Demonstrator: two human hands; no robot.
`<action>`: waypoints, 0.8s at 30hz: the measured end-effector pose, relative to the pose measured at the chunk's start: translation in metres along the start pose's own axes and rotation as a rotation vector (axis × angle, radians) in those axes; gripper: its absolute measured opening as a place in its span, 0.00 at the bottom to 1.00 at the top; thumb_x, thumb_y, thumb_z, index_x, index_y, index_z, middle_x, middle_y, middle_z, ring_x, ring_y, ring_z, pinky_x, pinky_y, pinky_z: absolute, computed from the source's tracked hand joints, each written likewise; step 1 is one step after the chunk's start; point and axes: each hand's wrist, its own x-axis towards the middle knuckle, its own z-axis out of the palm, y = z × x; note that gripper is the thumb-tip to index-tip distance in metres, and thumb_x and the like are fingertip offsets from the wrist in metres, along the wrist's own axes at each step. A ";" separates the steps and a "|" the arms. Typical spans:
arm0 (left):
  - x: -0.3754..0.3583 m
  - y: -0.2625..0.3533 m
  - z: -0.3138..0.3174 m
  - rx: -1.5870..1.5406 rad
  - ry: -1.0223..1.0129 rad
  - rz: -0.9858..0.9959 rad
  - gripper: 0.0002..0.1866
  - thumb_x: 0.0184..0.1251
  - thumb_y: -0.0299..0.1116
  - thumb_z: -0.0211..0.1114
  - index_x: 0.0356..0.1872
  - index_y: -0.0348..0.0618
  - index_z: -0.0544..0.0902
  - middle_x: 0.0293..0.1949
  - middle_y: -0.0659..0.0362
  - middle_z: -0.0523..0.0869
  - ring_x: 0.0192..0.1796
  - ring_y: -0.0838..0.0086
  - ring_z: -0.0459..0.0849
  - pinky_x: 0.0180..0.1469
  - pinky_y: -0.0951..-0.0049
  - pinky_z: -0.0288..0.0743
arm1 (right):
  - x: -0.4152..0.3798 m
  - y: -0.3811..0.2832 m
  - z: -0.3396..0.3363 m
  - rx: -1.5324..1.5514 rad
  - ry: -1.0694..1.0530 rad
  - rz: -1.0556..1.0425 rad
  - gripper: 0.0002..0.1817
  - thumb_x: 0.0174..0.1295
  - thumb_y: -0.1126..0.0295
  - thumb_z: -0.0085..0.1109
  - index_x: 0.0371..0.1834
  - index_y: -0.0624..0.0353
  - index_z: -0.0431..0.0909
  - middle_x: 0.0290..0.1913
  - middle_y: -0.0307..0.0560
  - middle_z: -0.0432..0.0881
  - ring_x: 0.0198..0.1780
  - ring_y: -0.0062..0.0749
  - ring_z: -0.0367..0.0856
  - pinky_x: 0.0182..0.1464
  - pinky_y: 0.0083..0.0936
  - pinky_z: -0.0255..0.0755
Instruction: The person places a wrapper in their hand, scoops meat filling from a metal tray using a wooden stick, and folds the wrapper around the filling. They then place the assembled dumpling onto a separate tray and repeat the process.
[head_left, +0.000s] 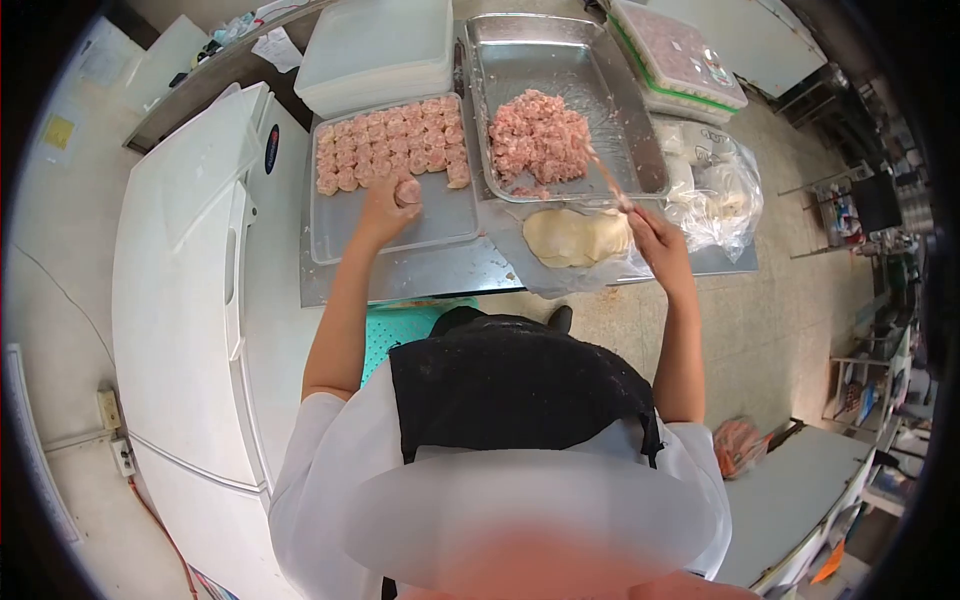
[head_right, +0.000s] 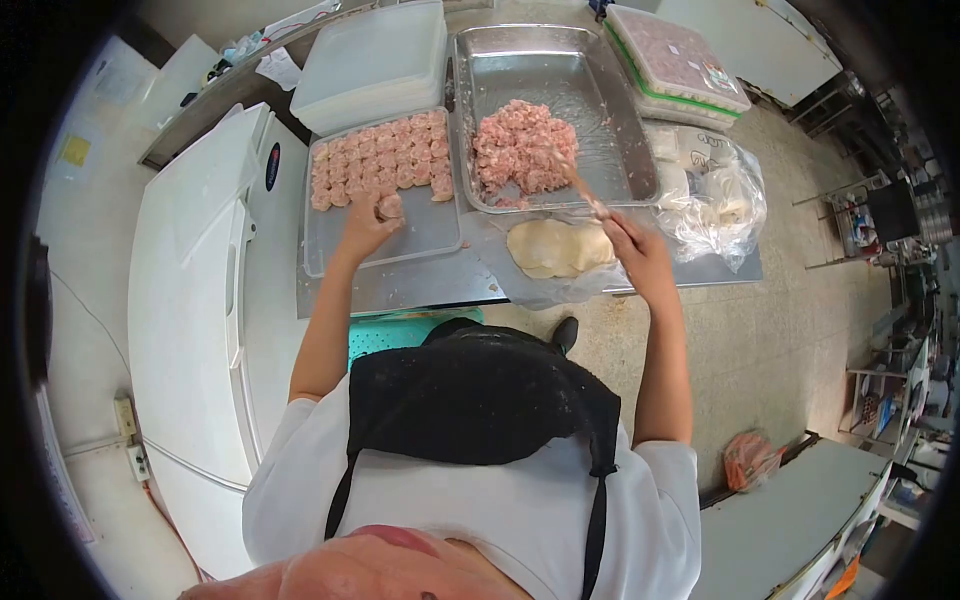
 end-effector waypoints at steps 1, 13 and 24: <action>0.002 0.005 0.010 0.083 0.014 0.028 0.27 0.47 0.39 0.75 0.51 0.44 0.78 0.46 0.46 0.81 0.46 0.56 0.81 0.48 0.61 0.74 | -0.010 0.007 -0.004 0.000 0.006 0.007 0.15 0.69 0.65 0.56 0.52 0.64 0.80 0.26 0.31 0.77 0.28 0.12 0.70 0.29 0.16 0.64; 0.038 0.020 0.072 0.241 0.222 -0.001 0.39 0.53 0.32 0.71 0.65 0.33 0.62 0.59 0.35 0.73 0.60 0.45 0.73 0.60 0.57 0.69 | -0.029 0.027 -0.033 0.160 0.134 0.122 0.15 0.71 0.64 0.52 0.51 0.64 0.80 0.23 0.24 0.64 0.23 0.07 0.56 0.24 0.09 0.49; -0.011 0.102 0.061 0.216 0.288 0.036 0.24 0.58 0.28 0.66 0.57 0.43 0.73 0.49 0.49 0.79 0.48 0.55 0.79 0.52 0.60 0.73 | 0.124 -0.026 -0.054 -1.105 -0.330 -0.508 0.16 0.63 0.61 0.52 0.25 0.60 0.81 0.27 0.53 0.81 0.34 0.49 0.83 0.37 0.44 0.75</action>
